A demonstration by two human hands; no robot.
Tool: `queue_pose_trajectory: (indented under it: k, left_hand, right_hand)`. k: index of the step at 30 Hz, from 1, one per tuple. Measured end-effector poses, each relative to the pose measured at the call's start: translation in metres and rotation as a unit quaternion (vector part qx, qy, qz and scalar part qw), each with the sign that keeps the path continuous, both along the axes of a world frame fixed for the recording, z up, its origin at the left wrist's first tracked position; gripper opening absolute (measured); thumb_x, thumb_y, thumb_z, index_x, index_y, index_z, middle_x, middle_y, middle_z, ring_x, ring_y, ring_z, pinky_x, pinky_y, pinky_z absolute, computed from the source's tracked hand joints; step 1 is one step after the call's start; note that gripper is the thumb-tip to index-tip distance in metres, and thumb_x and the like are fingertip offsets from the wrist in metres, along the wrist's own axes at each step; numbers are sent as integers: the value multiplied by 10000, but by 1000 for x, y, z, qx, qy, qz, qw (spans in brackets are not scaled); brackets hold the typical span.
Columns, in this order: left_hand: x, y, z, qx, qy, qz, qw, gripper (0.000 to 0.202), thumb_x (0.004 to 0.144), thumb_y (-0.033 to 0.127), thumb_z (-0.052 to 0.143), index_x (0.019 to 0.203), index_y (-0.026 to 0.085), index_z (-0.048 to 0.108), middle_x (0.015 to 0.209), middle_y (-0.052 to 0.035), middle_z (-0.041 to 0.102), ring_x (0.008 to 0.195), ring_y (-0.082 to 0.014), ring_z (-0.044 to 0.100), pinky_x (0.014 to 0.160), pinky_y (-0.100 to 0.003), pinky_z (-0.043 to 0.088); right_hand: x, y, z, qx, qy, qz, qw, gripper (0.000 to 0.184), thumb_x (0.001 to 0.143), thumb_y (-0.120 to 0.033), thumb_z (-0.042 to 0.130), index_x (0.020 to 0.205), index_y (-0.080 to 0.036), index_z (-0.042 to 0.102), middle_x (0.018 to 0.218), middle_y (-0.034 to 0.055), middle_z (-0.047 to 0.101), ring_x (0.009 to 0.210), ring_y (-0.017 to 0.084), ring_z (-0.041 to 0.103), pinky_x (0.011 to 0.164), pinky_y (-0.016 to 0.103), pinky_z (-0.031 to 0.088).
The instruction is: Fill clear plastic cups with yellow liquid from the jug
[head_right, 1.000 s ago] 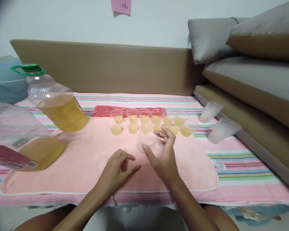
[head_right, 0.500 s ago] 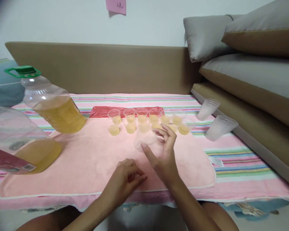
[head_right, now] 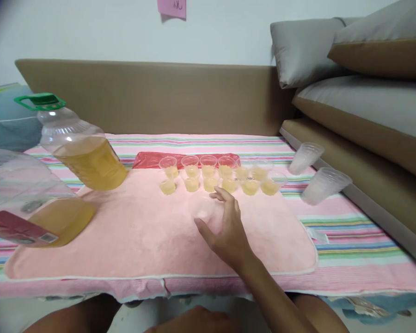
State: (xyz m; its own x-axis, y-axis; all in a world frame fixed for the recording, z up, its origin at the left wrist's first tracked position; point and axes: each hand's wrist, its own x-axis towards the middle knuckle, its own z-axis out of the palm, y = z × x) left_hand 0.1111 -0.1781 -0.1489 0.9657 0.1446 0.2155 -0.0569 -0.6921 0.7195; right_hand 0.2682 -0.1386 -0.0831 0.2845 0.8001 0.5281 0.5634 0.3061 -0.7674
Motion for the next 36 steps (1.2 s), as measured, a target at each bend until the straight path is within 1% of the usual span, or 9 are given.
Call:
queue_pose_trajectory:
  k: [3, 6, 9, 12, 15, 19, 28, 34, 36]
  left_hand:
    - [-3, 10, -7, 75, -26, -83, 993, 374, 927, 306, 735, 630, 232, 518, 640, 0, 659, 540, -161, 607, 421, -298, 362]
    - [-3, 18, 7, 68, -96, -87, 989, 358, 1008, 312, 612, 680, 237, 492, 692, -21, 683, 607, -177, 633, 501, -309, 427]
    - [-6, 23, 42, 10, -193, 0, 981, 401, 1101, 400, 401, 771, 223, 545, 756, -34, 703, 721, -189, 663, 660, -309, 487]
    - [-15, 34, 77, -61, -199, 111, 972, 305, 1068, 451, 500, 890, 227, 607, 858, -42, 700, 824, -199, 655, 719, -316, 482]
    - [-25, 49, 95, -87, -191, 236, 949, 250, 1064, 370, 513, 878, 225, 594, 840, -31, 634, 802, -187, 589, 720, -325, 441]
    - [-32, 63, 97, -109, -181, 317, 925, 304, 1081, 352, 469, 838, 210, 583, 809, -22, 575, 744, -168, 521, 688, -326, 396]
    - [-29, 65, 98, -84, -205, 301, 927, 242, 1075, 285, 489, 870, 213, 598, 880, -18, 606, 847, -173, 555, 764, -327, 406]
    - [-31, 72, 96, -91, -202, 342, 913, 284, 1085, 331, 467, 854, 212, 583, 880, -26, 594, 864, -186, 556, 778, -326, 412]
    - [-33, 75, 95, -97, -196, 368, 904, 340, 1086, 377, 460, 806, 207, 551, 835, -21, 565, 821, -183, 541, 752, -320, 408]
  right_hand:
    - [-2, 1, -3, -9, -7, 12, 1000, 693, 974, -469, 731, 1518, -306, 332, 1370, 81, 502, 1285, 296, 483, 1114, 566, 367]
    - [-3, 1, -6, -17, -8, 20, 1000, 688, 986, -464, 721, 1534, -328, 328, 1382, 69, 496, 1290, 294, 477, 1121, 570, 359]
    - [-3, 2, -7, -17, -15, 21, 1000, 686, 995, -457, 705, 1549, -314, 328, 1384, 80, 498, 1290, 296, 477, 1124, 563, 357]
    - [-3, 2, -6, -17, -28, 14, 999, 688, 989, -462, 694, 1550, -285, 338, 1365, 97, 514, 1284, 305, 480, 1116, 561, 367]
    - [-4, 2, -4, -17, -36, 4, 999, 698, 975, -470, 696, 1545, -279, 340, 1353, 96, 528, 1267, 308, 493, 1109, 568, 361]
    - [-4, 2, -5, -19, -16, 8, 1000, 721, 967, -466, 712, 1553, -289, 331, 1362, 84, 522, 1271, 299, 491, 1116, 552, 363]
    - [-6, 3, -9, -18, 6, 13, 1000, 830, 932, -491, 758, 1572, -282, 273, 1391, 94, 484, 1309, 301, 460, 1140, 568, 345]
    - [-3, 2, -8, -21, 13, -1, 1000, 950, 865, -615, 835, 1560, -241, 306, 1418, 127, 449, 1324, 322, 448, 1122, 565, 375]
    - [0, 0, -7, -10, 20, -12, 1000, 904, 897, -637, 806, 1543, -218, 333, 1410, 136, 462, 1318, 318, 456, 1110, 550, 385]
